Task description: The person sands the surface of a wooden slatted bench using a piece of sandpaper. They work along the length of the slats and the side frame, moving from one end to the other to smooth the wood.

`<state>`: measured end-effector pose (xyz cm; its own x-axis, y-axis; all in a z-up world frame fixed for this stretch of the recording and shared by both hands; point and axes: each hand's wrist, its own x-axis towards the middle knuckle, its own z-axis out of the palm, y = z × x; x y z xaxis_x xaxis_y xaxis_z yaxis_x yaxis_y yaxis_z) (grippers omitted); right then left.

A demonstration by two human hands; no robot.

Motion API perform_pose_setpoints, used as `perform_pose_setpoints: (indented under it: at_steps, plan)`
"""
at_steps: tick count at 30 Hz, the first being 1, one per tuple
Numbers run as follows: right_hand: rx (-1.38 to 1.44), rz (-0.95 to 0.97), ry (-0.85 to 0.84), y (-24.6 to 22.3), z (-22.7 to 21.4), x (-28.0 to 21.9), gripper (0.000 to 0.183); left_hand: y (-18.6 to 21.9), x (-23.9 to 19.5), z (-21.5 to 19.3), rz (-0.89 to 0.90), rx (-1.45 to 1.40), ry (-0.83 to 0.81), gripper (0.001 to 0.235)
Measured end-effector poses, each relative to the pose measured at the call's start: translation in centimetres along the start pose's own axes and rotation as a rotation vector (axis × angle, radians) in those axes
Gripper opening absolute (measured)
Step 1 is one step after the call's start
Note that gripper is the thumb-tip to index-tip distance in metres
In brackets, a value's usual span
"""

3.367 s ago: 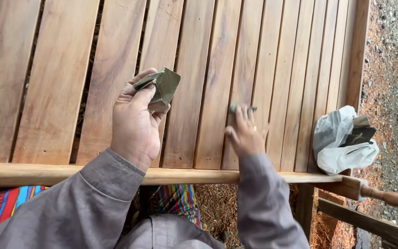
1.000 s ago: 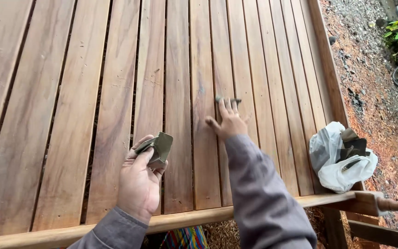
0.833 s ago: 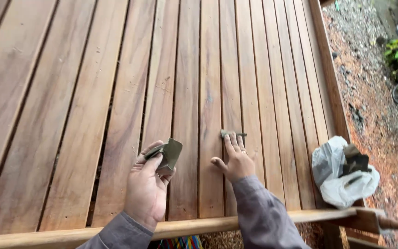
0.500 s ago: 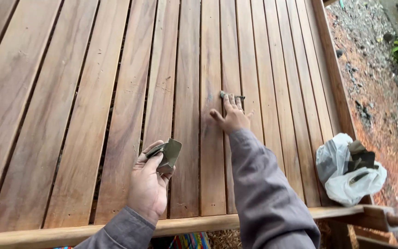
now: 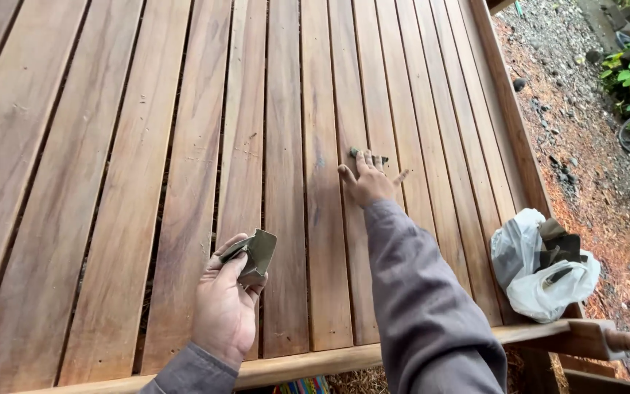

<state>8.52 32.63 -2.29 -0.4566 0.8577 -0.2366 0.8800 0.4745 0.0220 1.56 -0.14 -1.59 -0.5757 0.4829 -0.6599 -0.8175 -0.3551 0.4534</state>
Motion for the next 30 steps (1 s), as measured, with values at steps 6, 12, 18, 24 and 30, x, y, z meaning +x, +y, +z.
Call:
perform_pose_setpoints:
  at_steps: [6,12,18,24,30]
  plan:
    - [-0.056,-0.125,0.030,2.3,2.4,-10.7,0.084,0.5,-0.3,-0.2,-0.026,-0.039,-0.066,0.027]
    - [-0.113,-0.059,-0.033,2.3,1.5,-7.2,0.087,0.8,-0.1,0.2,-0.006,-0.067,-0.058,0.026]
    - [-0.011,0.000,0.024,0.4,0.8,-1.6,0.105,0.3,0.4,-0.4,0.011,-0.042,-0.054,0.026]
    - [0.098,-0.216,0.067,5.4,7.8,-13.0,0.087,1.2,0.0,0.0,-0.005,-0.076,-0.059,0.026]
    - [0.022,-0.165,-0.029,2.2,3.3,-7.8,0.086,1.0,0.2,0.2,-0.011,-0.068,-0.046,0.026]
